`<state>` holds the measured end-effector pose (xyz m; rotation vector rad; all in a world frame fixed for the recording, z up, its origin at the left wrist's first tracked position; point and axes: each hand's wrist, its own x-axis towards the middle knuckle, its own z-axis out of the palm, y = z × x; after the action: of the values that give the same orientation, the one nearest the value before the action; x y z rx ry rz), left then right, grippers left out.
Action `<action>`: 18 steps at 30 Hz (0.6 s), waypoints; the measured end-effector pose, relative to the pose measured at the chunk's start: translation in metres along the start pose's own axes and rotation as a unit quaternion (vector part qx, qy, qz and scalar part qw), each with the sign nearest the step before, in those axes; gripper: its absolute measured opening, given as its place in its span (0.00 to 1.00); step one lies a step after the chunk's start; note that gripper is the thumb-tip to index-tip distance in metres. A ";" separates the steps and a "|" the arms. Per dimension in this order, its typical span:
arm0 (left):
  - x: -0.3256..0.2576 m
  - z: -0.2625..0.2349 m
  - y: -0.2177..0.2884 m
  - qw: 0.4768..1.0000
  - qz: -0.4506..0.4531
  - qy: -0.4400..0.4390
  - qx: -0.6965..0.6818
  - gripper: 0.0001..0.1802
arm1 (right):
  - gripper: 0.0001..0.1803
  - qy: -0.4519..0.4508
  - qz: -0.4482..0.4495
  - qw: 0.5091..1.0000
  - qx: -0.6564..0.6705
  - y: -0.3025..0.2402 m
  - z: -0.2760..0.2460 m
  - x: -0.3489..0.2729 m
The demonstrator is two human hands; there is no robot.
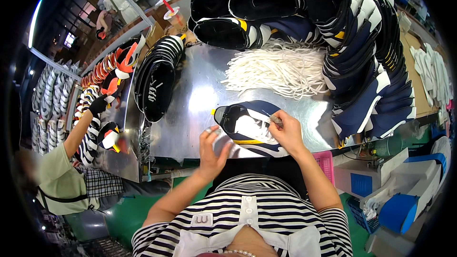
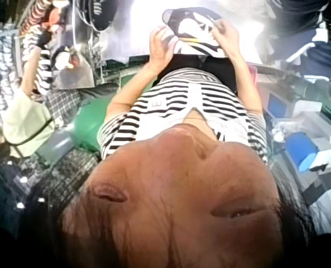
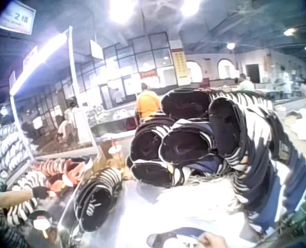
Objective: The person laces a blue and white shoe by hand, threading white shoelaces through the eyelets and pulling them tight. The person works at a metal table with other shoes and laces nearby.
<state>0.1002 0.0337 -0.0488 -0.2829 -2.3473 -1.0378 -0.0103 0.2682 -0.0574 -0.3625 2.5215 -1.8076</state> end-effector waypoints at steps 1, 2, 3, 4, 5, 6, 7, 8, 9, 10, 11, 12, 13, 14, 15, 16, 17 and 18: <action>-0.021 0.007 0.004 0.984 -0.167 0.010 -0.057 0.34 | 0.05 -0.011 0.005 1.000 0.013 -0.001 0.001 0.002; -0.032 0.017 0.000 0.942 -0.266 0.033 -0.201 0.36 | 0.05 -0.026 0.012 0.999 0.027 -0.003 0.004 0.002; -0.025 0.020 0.010 0.867 -0.357 0.054 -0.344 0.37 | 0.04 -0.045 0.018 0.998 0.044 -0.002 0.003 0.001; -0.013 0.017 0.019 0.787 -0.428 0.033 -0.443 0.38 | 0.03 -0.065 0.024 0.996 0.061 -0.002 0.002 0.001; -0.003 0.017 0.018 0.761 -0.450 0.024 -0.466 0.36 | 0.02 -0.089 0.032 0.992 0.081 -0.004 0.003 -0.001; -0.009 0.010 -0.007 0.639 -0.453 -0.019 -0.621 0.34 | 0.02 -0.114 0.059 0.982 0.138 -0.016 0.003 -0.002; -0.012 0.005 -0.034 0.492 -0.428 -0.067 -0.755 0.32 | 0.02 -0.118 0.059 0.975 0.176 -0.019 0.007 0.000; 0.022 -0.005 0.013 0.486 -0.444 -0.020 -0.752 0.26 | 0.02 -0.112 0.064 0.970 0.207 -0.016 0.009 0.003; 0.037 -0.016 0.030 0.576 -0.411 -0.002 -0.707 0.24 | 0.02 -0.112 0.066 0.961 0.245 -0.018 0.015 0.005; 0.046 -0.027 0.041 0.660 -0.377 0.019 -0.650 0.21 | 0.02 -0.133 0.120 0.936 0.303 -0.031 0.024 0.004; 0.054 -0.037 0.050 0.733 -0.342 0.037 -0.587 0.19 | 0.02 -0.165 0.151 0.900 0.375 -0.039 0.029 0.004; 0.065 -0.048 0.054 0.788 -0.338 0.052 -0.512 0.17 | 0.03 -0.160 0.149 0.907 0.359 -0.036 0.030 0.005; 0.076 -0.064 0.054 0.837 -0.330 0.066 -0.431 0.14 | 0.03 -0.157 0.145 0.914 0.345 -0.034 0.031 0.007; 0.086 -0.077 0.052 0.892 -0.317 0.061 -0.317 0.14 | 0.03 -0.125 0.132 0.935 0.303 -0.026 0.031 0.008; 0.095 -0.090 0.045 0.933 -0.297 0.058 -0.195 0.15 | 0.04 -0.105 0.154 0.935 0.301 -0.022 0.026 0.009; 0.105 -0.095 0.020 0.962 -0.262 0.042 -0.068 0.18 | 0.04 -0.083 0.176 0.935 0.298 -0.018 0.020 0.011; 0.113 -0.100 -0.016 0.972 -0.226 0.028 0.065 0.21 | 0.04 -0.067 0.198 0.932 0.296 -0.017 0.017 0.013; 0.122 -0.096 -0.062 0.953 -0.222 0.040 0.201 0.25 | 0.04 -0.041 0.205 0.933 0.293 -0.010 0.016 0.015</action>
<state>0.0134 -0.0826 0.0345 0.4510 -2.5349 -0.7078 -0.0205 0.2468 -0.0514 0.1016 1.7017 -2.1584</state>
